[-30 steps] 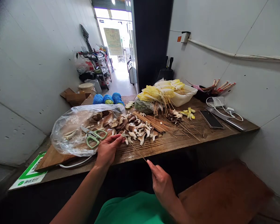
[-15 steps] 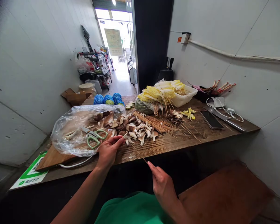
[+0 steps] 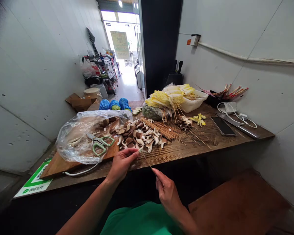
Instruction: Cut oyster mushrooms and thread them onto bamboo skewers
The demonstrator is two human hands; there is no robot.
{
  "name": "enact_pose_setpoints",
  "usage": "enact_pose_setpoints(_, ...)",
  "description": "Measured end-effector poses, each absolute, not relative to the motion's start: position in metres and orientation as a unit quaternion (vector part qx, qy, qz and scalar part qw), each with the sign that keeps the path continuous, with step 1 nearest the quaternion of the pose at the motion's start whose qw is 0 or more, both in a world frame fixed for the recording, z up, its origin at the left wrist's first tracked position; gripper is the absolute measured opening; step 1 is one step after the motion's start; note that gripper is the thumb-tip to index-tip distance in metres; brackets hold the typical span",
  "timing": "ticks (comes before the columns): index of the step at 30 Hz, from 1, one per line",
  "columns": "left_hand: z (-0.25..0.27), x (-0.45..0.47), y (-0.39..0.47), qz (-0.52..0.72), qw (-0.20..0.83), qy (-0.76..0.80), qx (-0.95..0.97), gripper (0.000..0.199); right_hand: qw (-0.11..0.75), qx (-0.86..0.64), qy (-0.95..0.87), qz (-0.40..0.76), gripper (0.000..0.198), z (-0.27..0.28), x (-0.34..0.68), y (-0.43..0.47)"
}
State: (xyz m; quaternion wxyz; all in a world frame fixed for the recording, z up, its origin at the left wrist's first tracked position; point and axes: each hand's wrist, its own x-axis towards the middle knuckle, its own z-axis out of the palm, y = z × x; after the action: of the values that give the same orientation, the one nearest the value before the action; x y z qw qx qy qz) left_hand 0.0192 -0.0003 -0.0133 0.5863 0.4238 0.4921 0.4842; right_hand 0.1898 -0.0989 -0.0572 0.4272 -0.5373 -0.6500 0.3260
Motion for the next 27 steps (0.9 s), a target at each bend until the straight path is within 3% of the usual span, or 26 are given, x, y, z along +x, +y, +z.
enact_pose_setpoints(5,-0.013,0.034,-0.019,0.433,0.601,0.472,0.478,0.018,0.416,-0.543,-0.626,0.374,0.027,-0.043,0.185,-0.092)
enact_pose_setpoints(11,-0.009,0.038,-0.022,0.415,0.571,0.468,0.532,0.018,0.463,-0.54,-0.598,0.37,0.03,-0.034,0.18,-0.075)
enact_pose_setpoints(13,-0.009,0.03,-0.015,0.425,0.495,0.479,0.588,0.02,0.47,-0.543,-0.591,0.366,0.031,-0.034,0.18,-0.071)
enact_pose_setpoints(16,-0.008,0.016,0.003,0.424,0.261,0.519,0.695,0.022,0.476,-0.55,-0.578,0.37,0.033,-0.039,0.181,-0.069)
enact_pose_setpoints(20,-0.008,0.014,0.021,0.27,0.029,0.593,0.758,0.027,0.475,-0.556,-0.574,0.369,0.034,-0.045,0.181,-0.071)
enact_pose_setpoints(23,-0.009,0.024,0.026,0.205,-0.044,0.638,0.741,0.032,0.467,-0.557,-0.585,0.359,0.032,-0.046,0.181,-0.073)
enact_pose_setpoints(27,-0.01,0.028,0.033,0.181,-0.008,0.648,0.74,0.023,0.465,-0.556,-0.603,0.333,0.032,-0.044,0.182,-0.075)
